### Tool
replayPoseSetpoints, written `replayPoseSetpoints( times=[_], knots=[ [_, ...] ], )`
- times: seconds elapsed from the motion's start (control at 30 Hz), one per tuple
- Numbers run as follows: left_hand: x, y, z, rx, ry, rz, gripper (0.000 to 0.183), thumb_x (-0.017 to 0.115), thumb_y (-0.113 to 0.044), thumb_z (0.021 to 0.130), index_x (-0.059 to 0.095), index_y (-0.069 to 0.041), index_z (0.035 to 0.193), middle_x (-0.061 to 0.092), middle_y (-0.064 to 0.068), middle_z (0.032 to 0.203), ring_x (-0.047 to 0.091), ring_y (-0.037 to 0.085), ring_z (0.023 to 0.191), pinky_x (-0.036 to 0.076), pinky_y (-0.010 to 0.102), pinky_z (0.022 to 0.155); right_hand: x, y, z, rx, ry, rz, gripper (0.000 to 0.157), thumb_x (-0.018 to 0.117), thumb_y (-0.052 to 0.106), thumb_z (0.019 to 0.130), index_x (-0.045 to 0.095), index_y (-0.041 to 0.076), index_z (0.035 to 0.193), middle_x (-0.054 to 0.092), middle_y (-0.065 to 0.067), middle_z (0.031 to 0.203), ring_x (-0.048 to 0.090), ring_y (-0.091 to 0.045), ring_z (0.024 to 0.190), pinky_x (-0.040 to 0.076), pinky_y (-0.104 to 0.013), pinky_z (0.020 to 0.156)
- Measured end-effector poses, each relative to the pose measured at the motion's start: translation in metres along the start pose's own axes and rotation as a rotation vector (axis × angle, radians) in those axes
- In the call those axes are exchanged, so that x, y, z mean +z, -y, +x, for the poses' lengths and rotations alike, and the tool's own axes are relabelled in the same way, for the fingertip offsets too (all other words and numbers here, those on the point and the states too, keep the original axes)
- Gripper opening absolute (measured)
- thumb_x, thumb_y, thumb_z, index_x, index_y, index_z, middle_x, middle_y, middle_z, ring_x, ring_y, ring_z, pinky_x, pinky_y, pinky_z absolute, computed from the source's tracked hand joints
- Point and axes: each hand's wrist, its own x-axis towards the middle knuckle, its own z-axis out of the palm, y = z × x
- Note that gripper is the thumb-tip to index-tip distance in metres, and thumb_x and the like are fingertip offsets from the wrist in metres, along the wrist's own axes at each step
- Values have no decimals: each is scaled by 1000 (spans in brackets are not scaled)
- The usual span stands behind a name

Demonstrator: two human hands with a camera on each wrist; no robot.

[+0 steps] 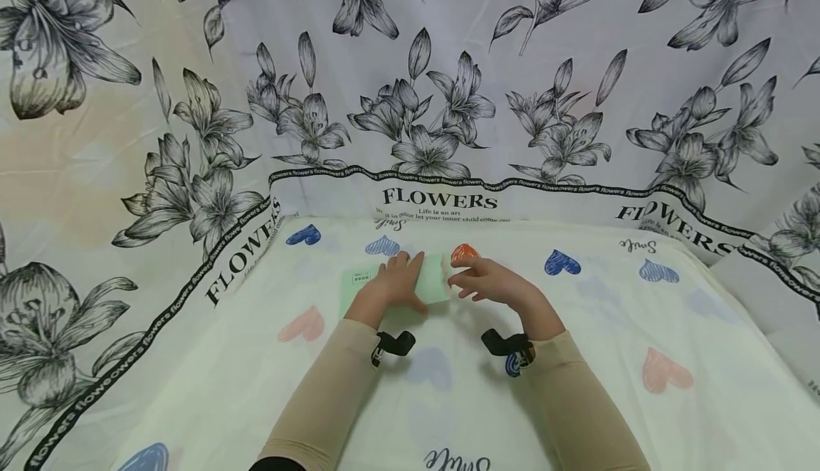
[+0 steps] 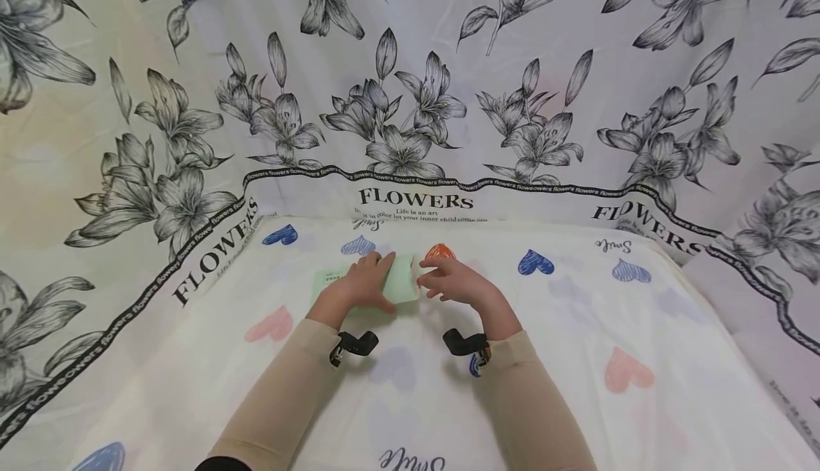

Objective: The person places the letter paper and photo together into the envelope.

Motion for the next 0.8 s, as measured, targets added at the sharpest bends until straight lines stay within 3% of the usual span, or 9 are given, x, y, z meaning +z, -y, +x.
replayPoseSetpoints(
  times=[0.17, 0.43, 0.63, 0.8],
  knots=[
    [-1, 0, -3, 2, 15, -9, 118, 85, -49, 61, 18, -17, 152, 27, 15, 143, 27, 36, 130, 25, 57, 105, 1, 2, 0, -13, 34, -9, 62, 61, 40, 91, 41, 11, 141, 57, -12, 128, 61, -27, 103, 48, -44, 89],
    [-8, -2, -1, 31, -23, -4, 116, 84, -49, 61, 18, -17, 152, 28, 16, 142, 28, 35, 130, 23, 57, 106, -3, 4, 0, -35, 8, 40, 45, 52, 24, 98, 42, 9, 139, 57, -10, 128, 61, -30, 102, 48, -45, 89],
    [-11, -3, -4, 45, -22, -2, 115, 84, -48, 62, 19, -17, 152, 26, 16, 144, 27, 36, 132, 19, 56, 109, 2, 4, 3, -52, 24, 102, 48, 53, 23, 97, 39, 10, 142, 56, -14, 126, 62, -35, 97, 51, -41, 85],
    [-9, -8, -7, 100, -35, -6, 111, 83, -48, 63, 23, -15, 151, 29, 16, 142, 31, 36, 127, 21, 54, 109, 11, 3, 4, -51, 36, 110, 57, 55, 24, 96, 31, 7, 145, 54, -20, 125, 64, -36, 87, 54, -40, 75]
  ],
)
